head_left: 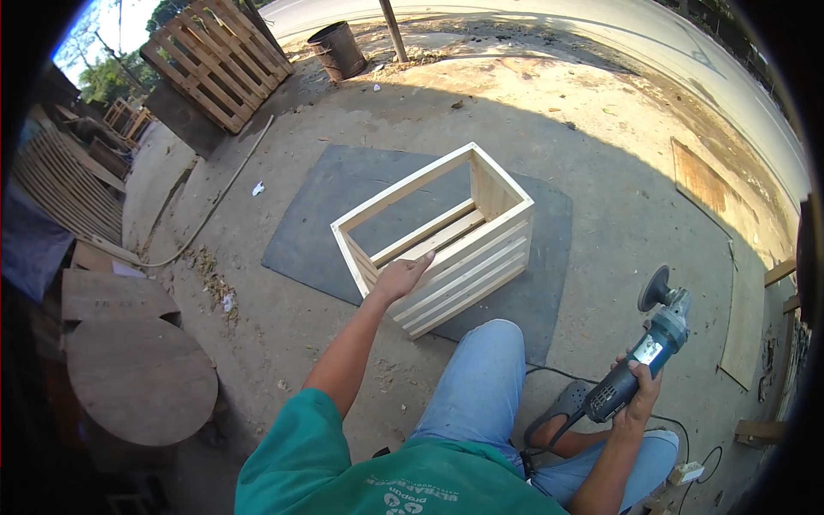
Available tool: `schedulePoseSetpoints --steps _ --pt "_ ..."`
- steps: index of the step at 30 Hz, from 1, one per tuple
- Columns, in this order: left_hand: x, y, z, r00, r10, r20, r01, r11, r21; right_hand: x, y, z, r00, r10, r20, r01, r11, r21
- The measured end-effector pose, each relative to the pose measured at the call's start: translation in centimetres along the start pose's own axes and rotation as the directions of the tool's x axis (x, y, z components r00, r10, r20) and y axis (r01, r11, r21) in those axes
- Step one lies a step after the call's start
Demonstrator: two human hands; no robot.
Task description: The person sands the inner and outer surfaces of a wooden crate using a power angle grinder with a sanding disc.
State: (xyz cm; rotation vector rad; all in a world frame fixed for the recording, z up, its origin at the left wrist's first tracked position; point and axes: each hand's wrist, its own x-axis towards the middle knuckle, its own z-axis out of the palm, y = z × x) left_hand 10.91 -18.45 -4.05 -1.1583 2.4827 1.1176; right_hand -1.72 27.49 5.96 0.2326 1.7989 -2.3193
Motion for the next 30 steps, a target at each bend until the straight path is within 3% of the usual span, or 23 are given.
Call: schedulePoseSetpoints --steps 1,2,3,5,6,8,10,13,19,20,23,24,27,30 --pt "3.6 -1.7 0.0 0.995 -0.1 0.006 0.1 0.989 -0.107 0.1 0.1 -0.1 1.0 0.0 -0.023 0.0 1.0 -0.005" --pt "4.7 -1.1 -1.2 0.989 -0.088 0.12 0.133 0.883 -0.451 0.1 0.0 -0.3 0.999 0.005 -0.034 -0.005 1.0 0.0" --pt "5.8 -0.4 -2.3 0.973 -0.039 0.227 0.196 0.659 -0.726 0.2 0.0 -0.4 0.999 0.012 -0.044 -0.012 1.0 0.005" --pt "10.7 -0.8 -2.7 0.978 -0.203 0.056 0.09 0.161 -0.983 0.0 -0.2 -0.8 0.998 0.024 -0.061 -0.024 1.0 0.012" --pt "13.5 -1.0 -2.8 0.952 -0.305 0.017 -0.017 -0.107 -0.994 0.0 -0.2 -0.8 0.997 0.027 -0.072 -0.026 1.0 0.017" --pt "16.4 -1.0 -2.7 0.908 -0.363 -0.212 -0.319 -0.266 -0.91 -0.4 -0.5 -0.9 0.995 0.023 -0.096 -0.021 0.999 0.026" --pt "17.6 0.1 -1.9 0.893 -0.369 -0.258 -0.409 -0.423 -0.809 -0.5 -0.4 -1.9 0.995 0.006 -0.096 -0.007 1.0 -0.011" --pt "17.7 -0.9 -3.2 0.903 -0.406 -0.142 -0.357 -0.523 -0.774 -1.0 -0.2 -3.5 0.993 -0.027 -0.116 0.026 1.0 -0.008" --pt "14.0 2.6 -5.8 0.93 -0.36 -0.074 -0.196 -0.315 -0.929 -0.4 -0.7 -3.3 0.99 -0.03 -0.134 0.038 0.998 0.056" --pt "13.8 3.2 -5.6 0.947 -0.301 -0.112 -0.207 -0.303 -0.93 -0.5 -0.9 -3.3 0.99 -0.043 -0.134 0.052 0.996 0.065" --pt "12.1 7.2 -6.0 0.948 -0.179 -0.262 -0.281 -0.088 -0.956 -0.5 -1.1 -3.5 0.988 -0.055 -0.144 0.069 0.993 0.094" --pt "11.8 8.0 -6.7 0.961 -0.134 -0.243 -0.251 -0.053 -0.966 -0.4 -1.1 -3.5 0.988 -0.046 -0.147 0.063 0.992 0.111" --pt "11.6 10.1 -9.6 0.948 -0.019 -0.318 -0.308 0.202 -0.93 0.0 -0.9 -2.3 0.992 -0.024 -0.127 0.041 0.99 0.134" --pt "10.2 13.0 -12.1 0.923 -0.063 -0.379 -0.339 0.327 -0.882 0.0 -1.1 -2.4 0.992 -0.013 -0.122 0.029 0.991 0.131"
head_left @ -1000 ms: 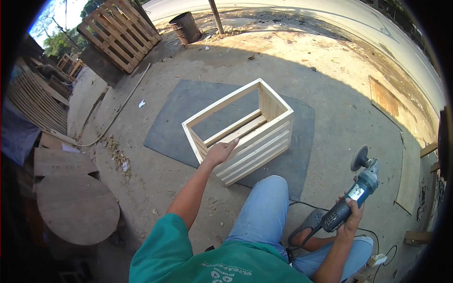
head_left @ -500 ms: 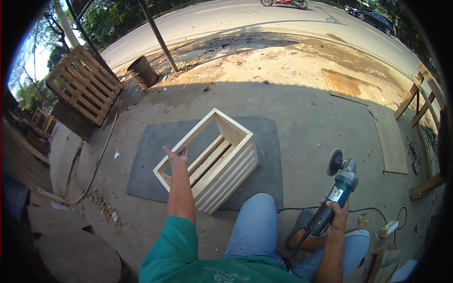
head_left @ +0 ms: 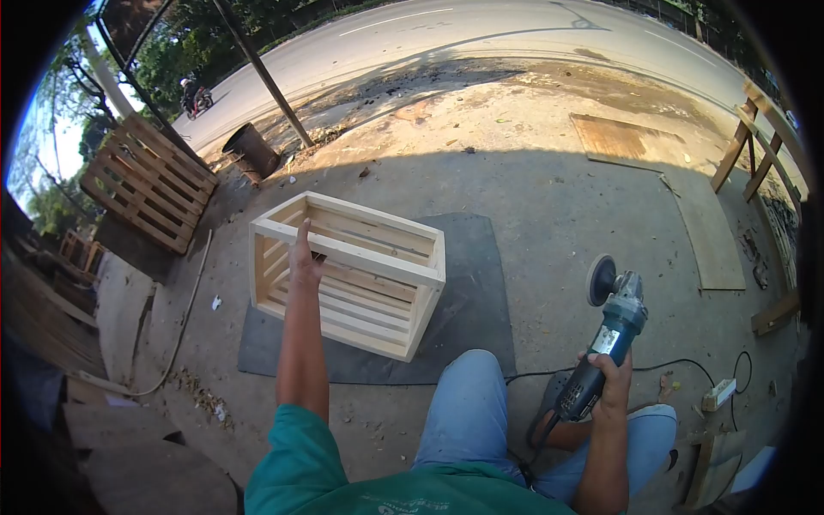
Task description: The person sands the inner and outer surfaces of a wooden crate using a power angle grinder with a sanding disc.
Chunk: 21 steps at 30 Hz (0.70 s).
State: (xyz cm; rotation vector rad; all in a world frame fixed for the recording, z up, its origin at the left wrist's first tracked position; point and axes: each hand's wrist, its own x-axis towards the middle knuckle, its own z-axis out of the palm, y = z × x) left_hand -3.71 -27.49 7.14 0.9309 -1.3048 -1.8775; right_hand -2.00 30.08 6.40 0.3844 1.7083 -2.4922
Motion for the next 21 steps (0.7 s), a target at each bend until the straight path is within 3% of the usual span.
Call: schedulePoseSetpoints --steps 4,7,8,10,13,15,17,19,21 --pt "2.8 1.7 0.1 0.996 0.025 0.087 -0.052 0.942 0.331 0.1 0.1 -0.5 0.999 0.03 0.013 -0.03 0.999 -0.01" --pt "4.3 -0.5 0.9 0.937 0.339 0.082 -0.308 0.694 0.651 -0.4 0.1 -1.0 0.999 0.038 0.012 -0.037 0.997 -0.066" --pt "5.1 -1.0 1.2 0.921 0.368 0.129 -0.348 0.628 0.696 -0.5 0.1 -1.1 0.999 0.039 0.012 -0.038 0.997 -0.069" --pt "5.9 -1.5 3.9 0.927 0.202 0.315 -0.374 0.551 0.746 0.5 0.4 0.0 0.999 0.052 0.017 -0.05 0.995 -0.088" --pt "-0.4 -3.0 10.9 0.893 -0.003 0.45 -0.405 0.43 0.807 0.7 0.7 0.2 0.997 0.066 0.029 -0.062 0.99 -0.126" --pt "-0.1 -9.3 13.3 0.749 0.11 0.653 -0.659 0.22 0.719 0.8 1.2 0.2 0.998 0.054 0.034 -0.047 0.984 -0.175" --pt "-2.8 -12.1 16.2 0.72 -0.062 0.691 -0.677 0.158 0.719 1.1 1.2 0.4 0.999 0.035 0.035 -0.027 0.978 -0.206" --pt "-5.6 -14.7 17.9 0.638 -0.167 0.751 -0.745 0.114 0.658 1.1 1.3 0.2 0.999 0.023 0.028 -0.016 0.975 -0.222" --pt "-8.5 -17.3 18.0 0.637 -0.209 0.742 -0.737 0.121 0.665 1.1 1.5 -0.2 1.0 0.03 -0.004 -0.03 0.97 -0.239"
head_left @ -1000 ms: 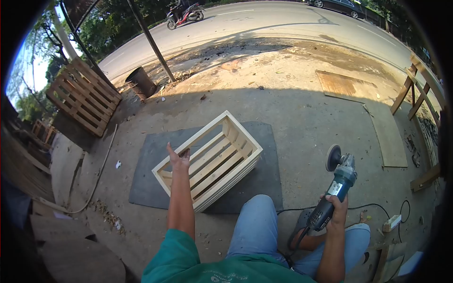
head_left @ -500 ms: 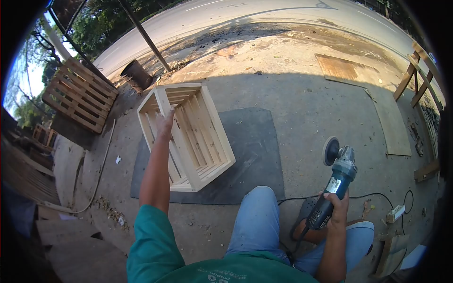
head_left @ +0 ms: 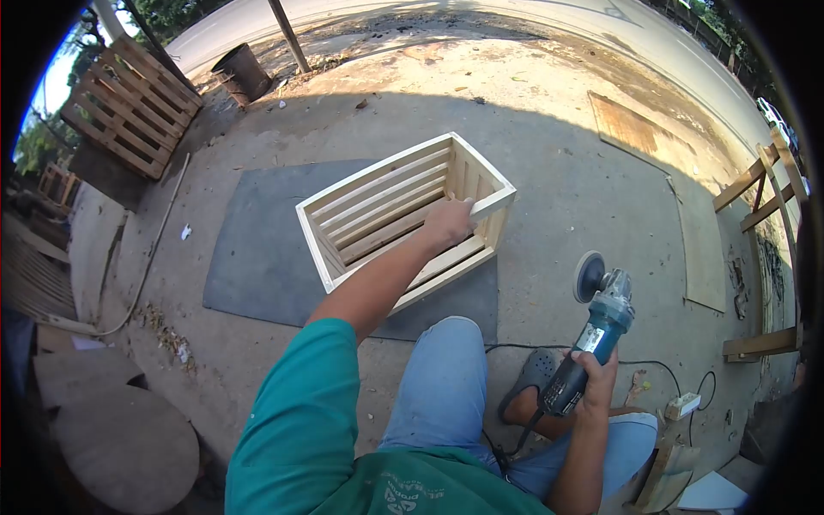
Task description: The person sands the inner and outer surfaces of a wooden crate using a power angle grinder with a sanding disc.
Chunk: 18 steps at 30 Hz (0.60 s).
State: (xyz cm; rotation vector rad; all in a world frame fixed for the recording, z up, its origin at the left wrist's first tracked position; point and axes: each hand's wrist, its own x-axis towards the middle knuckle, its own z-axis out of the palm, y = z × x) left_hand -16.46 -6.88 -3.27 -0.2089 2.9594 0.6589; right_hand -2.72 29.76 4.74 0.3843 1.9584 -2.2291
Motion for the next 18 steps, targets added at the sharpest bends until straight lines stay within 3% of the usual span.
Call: schedulePoseSetpoints --steps 5,8,10,11,13,15,17,18 --pt "-4.6 -1.2 2.4 0.986 -0.001 0.168 -0.009 0.998 0.059 0.9 0.9 -0.9 0.997 0.066 -0.04 -0.069 0.993 -0.093" --pt "-5.8 -2.1 1.7 0.992 0.071 0.1 -0.066 0.996 -0.052 2.1 2.5 -1.8 0.989 0.146 -0.021 -0.148 0.975 -0.169" --pt "-6.6 -4.0 -2.2 0.988 -0.072 -0.14 0.049 0.985 -0.163 3.0 4.1 -2.0 0.978 0.208 0.02 -0.198 0.953 -0.23" --pt "-7.6 -6.5 -3.8 0.93 -0.136 -0.341 0.08 0.982 -0.173 3.3 4.8 -2.1 0.969 0.241 0.051 -0.217 0.933 -0.285" --pt "-10.7 -12.3 -6.0 0.757 -0.253 -0.603 0.284 0.958 -0.045 3.8 6.1 -1.8 0.955 0.275 0.111 -0.213 0.897 -0.388" --pt "-13.7 -19.2 -5.4 0.634 -0.395 -0.665 0.537 0.843 0.012 3.9 7.3 -0.2 0.929 0.341 0.14 -0.231 0.834 -0.502" --pt "-15.7 -21.8 -3.7 0.65 -0.531 -0.544 0.631 0.776 -0.003 5.1 9.9 1.0 0.909 0.378 0.177 -0.195 0.759 -0.621" --pt "-16.4 -23.3 -2.6 0.647 -0.594 -0.478 0.675 0.738 -0.004 6.0 12.1 1.8 0.91 0.335 0.243 -0.094 0.738 -0.668"
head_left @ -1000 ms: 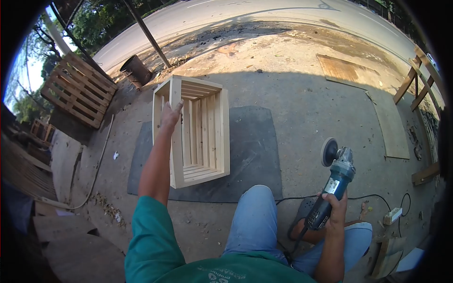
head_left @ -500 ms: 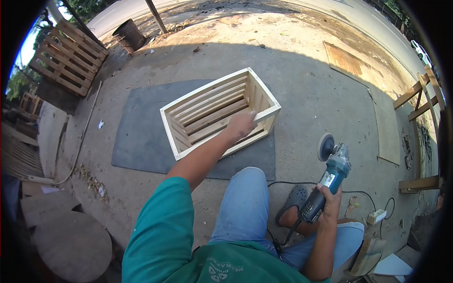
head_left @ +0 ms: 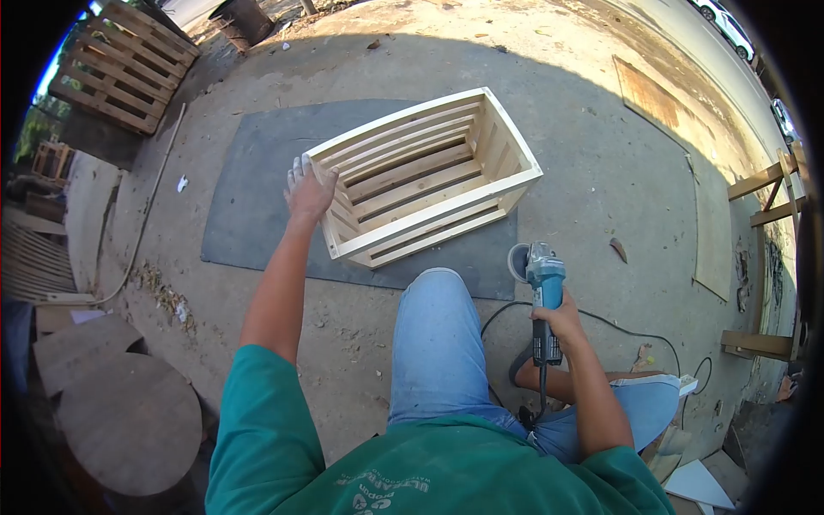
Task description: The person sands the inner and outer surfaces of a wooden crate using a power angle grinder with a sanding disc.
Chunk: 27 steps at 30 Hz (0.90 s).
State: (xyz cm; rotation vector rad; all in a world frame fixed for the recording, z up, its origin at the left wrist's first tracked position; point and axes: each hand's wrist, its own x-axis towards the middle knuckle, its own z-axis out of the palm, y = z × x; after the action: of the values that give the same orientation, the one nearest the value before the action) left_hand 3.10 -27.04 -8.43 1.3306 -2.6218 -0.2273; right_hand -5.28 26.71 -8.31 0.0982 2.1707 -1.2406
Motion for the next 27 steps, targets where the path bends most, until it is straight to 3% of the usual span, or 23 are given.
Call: schedulePoseSetpoints --steps 1,5,8,12,13,17,20,21,27 --pt "0.0 -1.6 2.4 0.999 0.009 0.033 -0.002 0.98 -0.2 1.7 1.3 1.6 0.997 -0.074 0.025 0.076 0.994 -0.079" --pt "-1.6 2.4 -2.1 0.96 -0.187 0.21 0.234 0.945 -0.229 7.4 0.9 8.5 0.937 -0.318 0.146 0.349 0.872 -0.343" --pt "-1.9 2.6 -1.7 0.968 -0.199 0.153 0.221 0.964 -0.15 9.2 -3.6 13.9 0.939 -0.267 0.218 0.341 0.815 -0.469" --pt "-1.9 2.8 -1.9 0.973 -0.197 0.122 0.217 0.958 -0.186 13.6 -5.9 20.9 0.888 -0.239 0.392 0.431 0.732 -0.528" --pt "-1.9 2.7 -1.8 0.975 -0.189 0.118 0.208 0.959 -0.19 14.3 -6.6 22.7 0.855 -0.295 0.427 0.501 0.686 -0.528" --pt "-1.8 2.6 -1.9 0.973 -0.189 0.136 0.214 0.957 -0.199 17.1 -8.5 27.8 0.816 -0.316 0.484 0.535 0.731 -0.423" --pt "-1.7 2.5 -1.8 0.969 -0.195 0.154 0.224 0.953 -0.203 18.8 -9.4 28.6 0.787 -0.307 0.535 0.58 0.664 -0.473" --pt "-1.6 2.6 -1.9 0.968 -0.196 0.159 0.226 0.952 -0.205 19.4 -9.5 28.2 0.802 -0.284 0.525 0.542 0.715 -0.442" --pt "-1.7 2.8 -2.4 0.956 -0.21 0.204 0.26 0.929 -0.263 22.9 -7.6 23.2 0.892 -0.292 0.346 0.432 0.774 -0.462"
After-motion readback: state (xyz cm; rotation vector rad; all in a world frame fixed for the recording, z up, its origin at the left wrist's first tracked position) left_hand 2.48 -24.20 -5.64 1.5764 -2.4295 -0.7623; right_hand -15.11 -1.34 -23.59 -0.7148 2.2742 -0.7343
